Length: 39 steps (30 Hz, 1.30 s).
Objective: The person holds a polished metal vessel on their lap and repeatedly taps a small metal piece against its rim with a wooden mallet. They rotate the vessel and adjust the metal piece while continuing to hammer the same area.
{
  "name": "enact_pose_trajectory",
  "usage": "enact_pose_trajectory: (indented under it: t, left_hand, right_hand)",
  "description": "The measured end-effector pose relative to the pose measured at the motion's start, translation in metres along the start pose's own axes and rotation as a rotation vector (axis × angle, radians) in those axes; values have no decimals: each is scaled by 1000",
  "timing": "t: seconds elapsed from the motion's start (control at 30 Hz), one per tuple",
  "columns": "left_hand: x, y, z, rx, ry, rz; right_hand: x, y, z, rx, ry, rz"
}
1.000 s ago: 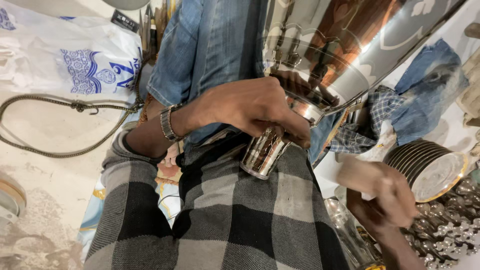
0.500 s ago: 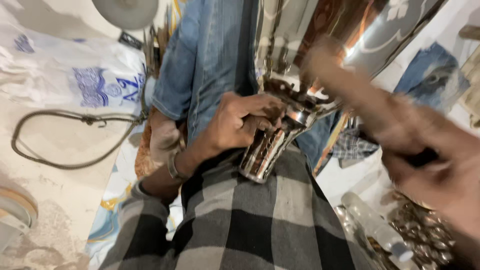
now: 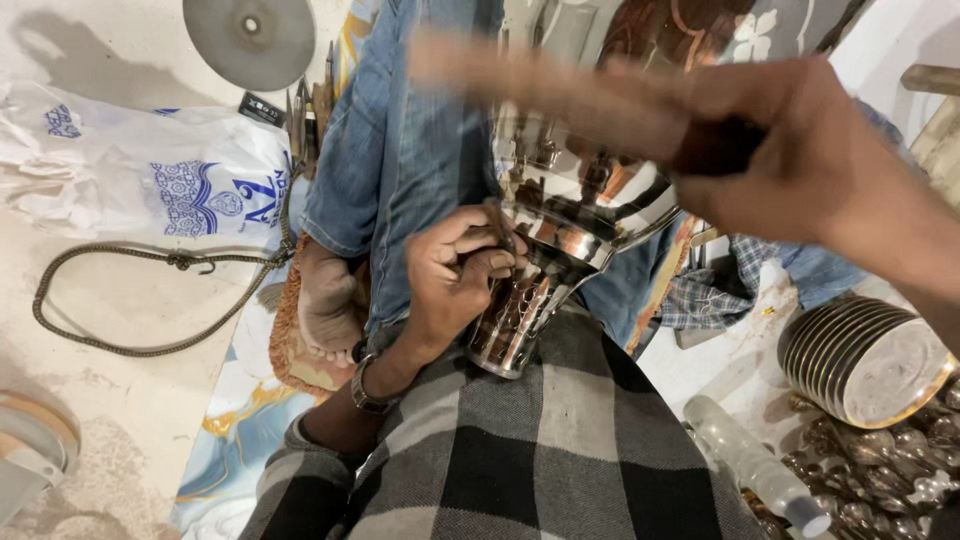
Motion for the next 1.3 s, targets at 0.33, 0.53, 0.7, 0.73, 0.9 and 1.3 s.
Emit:
enact_pose_trajectory:
  t: [0.33, 0.53, 0.7, 0.73, 0.9, 1.3]
  left_hand:
    - [24, 10, -21, -286, 150, -62]
    - [43, 11, -29, -314, 153, -79]
    - [73, 10, -31, -257, 124, -325]
    - [81, 13, -33, -284, 157, -370]
    - [91, 1, -37, -264, 262, -594]
    - [106, -25, -56, -388, 409, -639]
  right_hand:
    - [0, -20, 44, 327, -408, -1]
    - [-8, -16, 41, 348, -285, -82]
    - [-12, 32, 2, -228, -73, 36]
    - [-21, 39, -15, -360, -97, 35]
    - [-99, 27, -120, -993, -268, 286]
    - [-179, -169, -216, -1440, -765, 1401]
Point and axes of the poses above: each hand's wrist, its own z-axis towards the middle knuckle, its own y-axis out of the back of the hand, x = y × z, the point moved 10 cm from there along z, towards the middle knuckle, and after that the axes turned 3 degrees about z, right-handed, at the moved point
